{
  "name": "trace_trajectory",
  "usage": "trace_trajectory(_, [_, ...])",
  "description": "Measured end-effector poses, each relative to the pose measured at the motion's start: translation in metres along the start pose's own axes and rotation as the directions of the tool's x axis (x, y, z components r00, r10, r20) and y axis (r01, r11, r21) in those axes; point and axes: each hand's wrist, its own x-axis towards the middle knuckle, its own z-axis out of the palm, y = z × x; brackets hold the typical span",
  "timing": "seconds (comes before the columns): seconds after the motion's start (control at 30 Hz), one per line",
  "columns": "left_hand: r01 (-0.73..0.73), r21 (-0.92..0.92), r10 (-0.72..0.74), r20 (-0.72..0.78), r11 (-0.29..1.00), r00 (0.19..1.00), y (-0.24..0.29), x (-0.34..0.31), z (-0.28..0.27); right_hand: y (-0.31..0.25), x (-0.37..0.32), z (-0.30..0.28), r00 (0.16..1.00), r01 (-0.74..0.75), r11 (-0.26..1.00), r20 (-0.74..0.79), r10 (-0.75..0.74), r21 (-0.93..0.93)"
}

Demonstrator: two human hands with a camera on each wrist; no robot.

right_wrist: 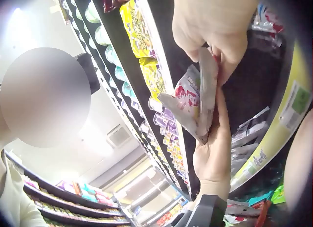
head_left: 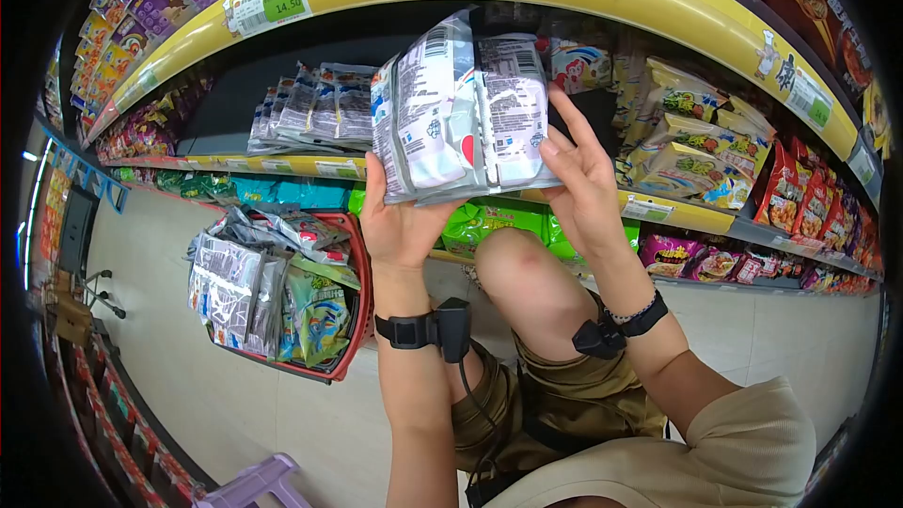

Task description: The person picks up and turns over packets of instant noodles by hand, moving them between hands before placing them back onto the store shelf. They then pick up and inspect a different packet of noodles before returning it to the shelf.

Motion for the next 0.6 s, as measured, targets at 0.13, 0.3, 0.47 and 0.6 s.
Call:
trace_trajectory(0.13, [-0.019,-0.022,0.020,0.023,1.000,1.000,0.001,-0.001,-0.005,-0.004,-0.002,0.005,0.999,0.006,0.999,0.043,-0.008,0.048])
trace_trajectory(0.3, [-0.046,-0.165,0.061,0.089,0.985,0.994,0.001,-0.002,-0.005,-0.007,-0.005,0.010,0.997,0.020,0.997,0.069,-0.025,0.076])
trace_trajectory(0.47, [-0.051,-0.155,0.068,0.106,0.987,0.992,0.003,-0.003,-0.011,-0.005,-0.006,0.009,0.995,0.038,0.995,0.085,-0.046,0.091])
trace_trajectory(0.6, [-0.039,-0.176,0.059,0.111,0.984,0.992,0.003,-0.002,-0.011,-0.006,-0.007,0.010,0.996,0.029,0.993,0.079,-0.038,0.114])
